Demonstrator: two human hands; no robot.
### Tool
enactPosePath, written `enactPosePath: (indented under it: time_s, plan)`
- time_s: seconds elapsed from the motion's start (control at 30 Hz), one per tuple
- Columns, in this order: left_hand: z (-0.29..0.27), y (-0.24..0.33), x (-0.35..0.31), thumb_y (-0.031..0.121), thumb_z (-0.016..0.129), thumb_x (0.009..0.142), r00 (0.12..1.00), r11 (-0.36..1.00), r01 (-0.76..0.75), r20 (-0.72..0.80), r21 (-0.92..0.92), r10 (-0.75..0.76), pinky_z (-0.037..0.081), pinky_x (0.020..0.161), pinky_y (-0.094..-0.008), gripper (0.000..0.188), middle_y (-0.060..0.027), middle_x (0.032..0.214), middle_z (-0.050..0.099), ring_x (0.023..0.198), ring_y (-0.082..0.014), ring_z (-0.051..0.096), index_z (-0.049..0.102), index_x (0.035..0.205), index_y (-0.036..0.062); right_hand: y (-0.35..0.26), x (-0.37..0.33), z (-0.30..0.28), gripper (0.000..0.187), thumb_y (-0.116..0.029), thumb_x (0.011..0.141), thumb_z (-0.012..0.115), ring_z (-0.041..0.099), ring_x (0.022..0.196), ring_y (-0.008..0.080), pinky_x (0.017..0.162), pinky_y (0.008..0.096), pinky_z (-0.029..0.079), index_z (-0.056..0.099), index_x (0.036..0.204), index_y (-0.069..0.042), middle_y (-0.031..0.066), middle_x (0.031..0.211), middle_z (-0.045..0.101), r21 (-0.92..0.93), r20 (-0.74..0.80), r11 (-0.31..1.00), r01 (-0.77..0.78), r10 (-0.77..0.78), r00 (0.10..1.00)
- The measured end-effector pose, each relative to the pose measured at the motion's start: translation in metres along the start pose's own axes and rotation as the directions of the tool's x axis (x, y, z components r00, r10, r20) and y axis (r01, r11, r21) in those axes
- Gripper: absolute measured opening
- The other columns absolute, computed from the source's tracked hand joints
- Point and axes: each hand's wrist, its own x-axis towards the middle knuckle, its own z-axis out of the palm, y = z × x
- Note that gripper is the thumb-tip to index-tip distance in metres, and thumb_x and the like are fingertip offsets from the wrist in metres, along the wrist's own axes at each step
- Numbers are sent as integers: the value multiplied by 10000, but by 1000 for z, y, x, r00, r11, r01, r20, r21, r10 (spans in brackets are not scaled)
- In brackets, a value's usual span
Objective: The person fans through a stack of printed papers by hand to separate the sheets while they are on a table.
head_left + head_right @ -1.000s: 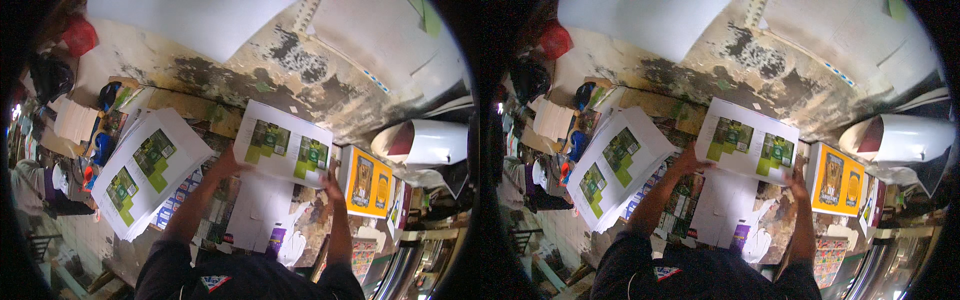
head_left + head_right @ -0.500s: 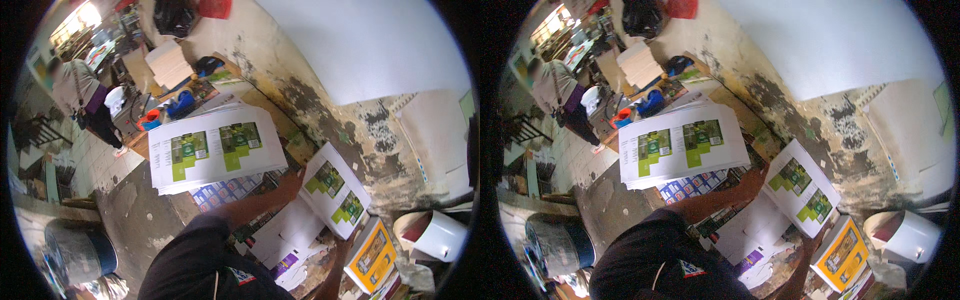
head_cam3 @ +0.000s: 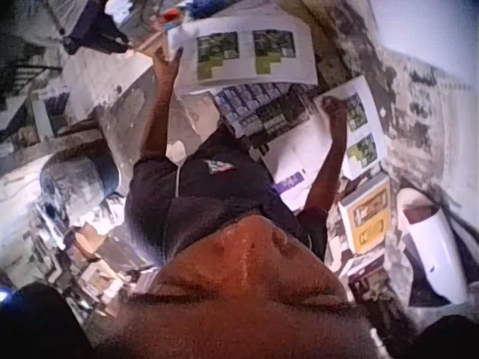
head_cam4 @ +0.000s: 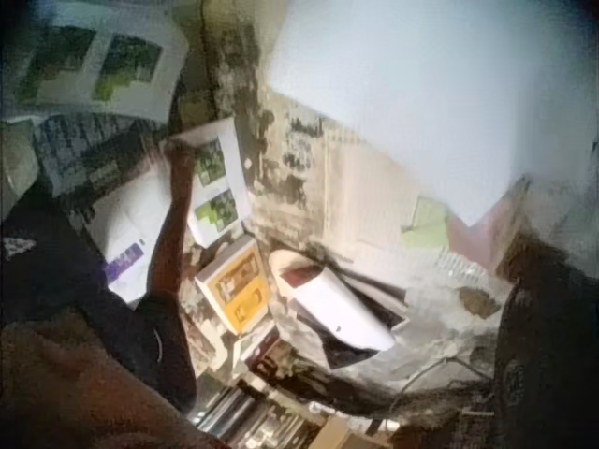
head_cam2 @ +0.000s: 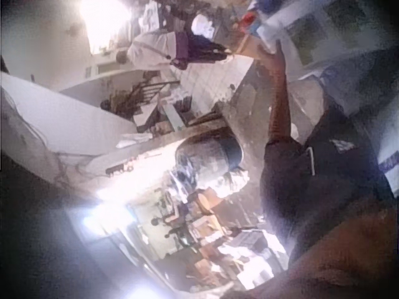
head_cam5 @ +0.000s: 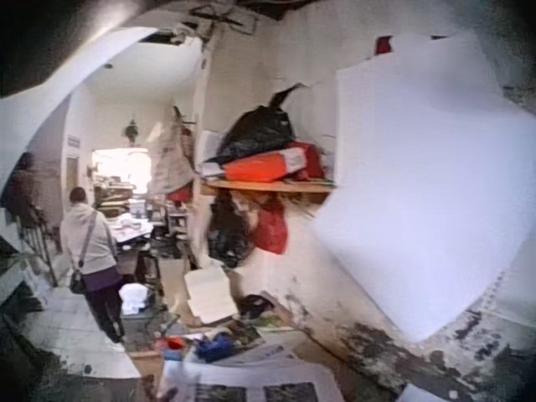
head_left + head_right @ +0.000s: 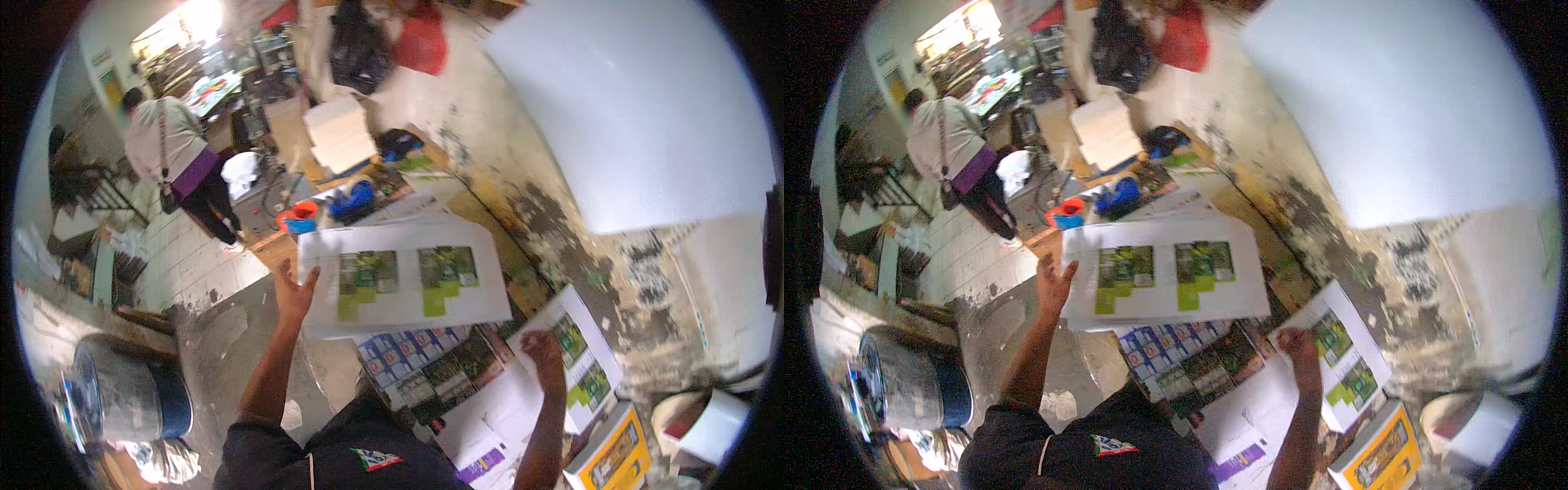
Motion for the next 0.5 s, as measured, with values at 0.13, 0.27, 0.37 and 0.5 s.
enactPosePath:
  time_s: [0.13,0.27,0.37,0.5]
  plan:
    - [-1,-53,28,506,865,811,949,970,215,211,112,-235,444,1099,-442,965,-287,1430,547,1290,-376,566,455,1436,-104,-9,128,-4,466,-495,1007,651,610,1043,178,923,365,484,591,1283,-125,22,1150,628,-30,-17,1000,-1,1,1000]
    - [8,-55,37,528,878,789,690,862,488,545,136,-476,437,1121,-440,951,-192,1433,584,1303,-300,569,498,1465,-22,17,187,15,517,-371,975,665,607,1088,209,928,378,504,583,1387,-70,66,1249,641,-155,10,975,-157,161,987]
    - [8,-35,13,429,928,767,662,797,555,707,-239,-249,511,1042,-444,987,-146,1445,571,1215,-271,629,420,1505,17,-33,205,104,845,-691,949,600,534,1331,293,1108,478,400,490,1533,-90,121,1474,559,-324,-27,895,-307,316,948]
    - [13,-6,21,385,911,802,611,786,600,719,-149,-331,532,1003,-450,932,-185,1353,597,1230,-297,612,390,1472,-2,-13,225,120,513,-314,1026,627,609,1239,289,1087,454,450,545,1429,-7,129,1392,632,-298,-18,930,-213,218,976]
